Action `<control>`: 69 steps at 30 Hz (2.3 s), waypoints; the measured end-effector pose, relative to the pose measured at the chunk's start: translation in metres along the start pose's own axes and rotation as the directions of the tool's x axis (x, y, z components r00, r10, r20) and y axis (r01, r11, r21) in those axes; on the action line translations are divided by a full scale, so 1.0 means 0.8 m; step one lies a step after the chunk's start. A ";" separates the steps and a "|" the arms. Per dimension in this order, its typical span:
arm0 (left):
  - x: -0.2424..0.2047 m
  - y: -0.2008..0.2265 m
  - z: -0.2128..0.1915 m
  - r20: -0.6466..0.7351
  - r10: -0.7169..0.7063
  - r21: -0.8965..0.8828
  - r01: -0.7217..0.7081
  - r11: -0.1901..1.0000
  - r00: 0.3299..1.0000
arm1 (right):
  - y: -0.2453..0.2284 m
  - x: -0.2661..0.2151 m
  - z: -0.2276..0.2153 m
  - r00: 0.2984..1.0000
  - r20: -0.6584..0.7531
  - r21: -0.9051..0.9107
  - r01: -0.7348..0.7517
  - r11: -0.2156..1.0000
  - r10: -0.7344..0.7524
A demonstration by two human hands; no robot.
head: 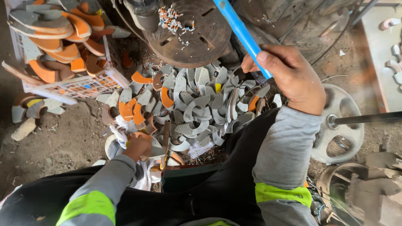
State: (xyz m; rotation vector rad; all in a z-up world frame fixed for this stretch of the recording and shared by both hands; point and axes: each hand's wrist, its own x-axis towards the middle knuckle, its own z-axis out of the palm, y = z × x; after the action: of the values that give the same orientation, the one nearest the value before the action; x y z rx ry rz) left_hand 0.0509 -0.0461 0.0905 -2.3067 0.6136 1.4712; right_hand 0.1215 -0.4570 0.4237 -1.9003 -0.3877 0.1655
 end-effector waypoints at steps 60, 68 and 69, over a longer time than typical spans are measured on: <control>0.069 0.041 -0.080 -0.161 0.963 -0.911 0.409 -0.061 -0.214 | 0.343 -0.628 0.394 0.139 -0.647 0.338 -0.830 0.445 0.750; 0.026 0.015 -0.098 -0.132 0.982 -0.955 0.249 -0.163 0.136 | 0.370 -0.732 0.342 -0.251 -0.887 0.313 -0.944 0.105 0.388; 0.026 0.014 -0.099 -0.116 0.963 -0.956 0.234 -0.175 0.244 | 0.377 -0.733 0.325 -0.196 -0.944 0.231 -0.967 0.107 0.264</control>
State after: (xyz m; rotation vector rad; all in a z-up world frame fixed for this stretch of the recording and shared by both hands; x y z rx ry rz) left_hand 0.1136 -0.0984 0.1038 -0.7657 0.0711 4.2680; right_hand -0.4488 -0.5232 0.0080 -2.2675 1.9333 -0.3369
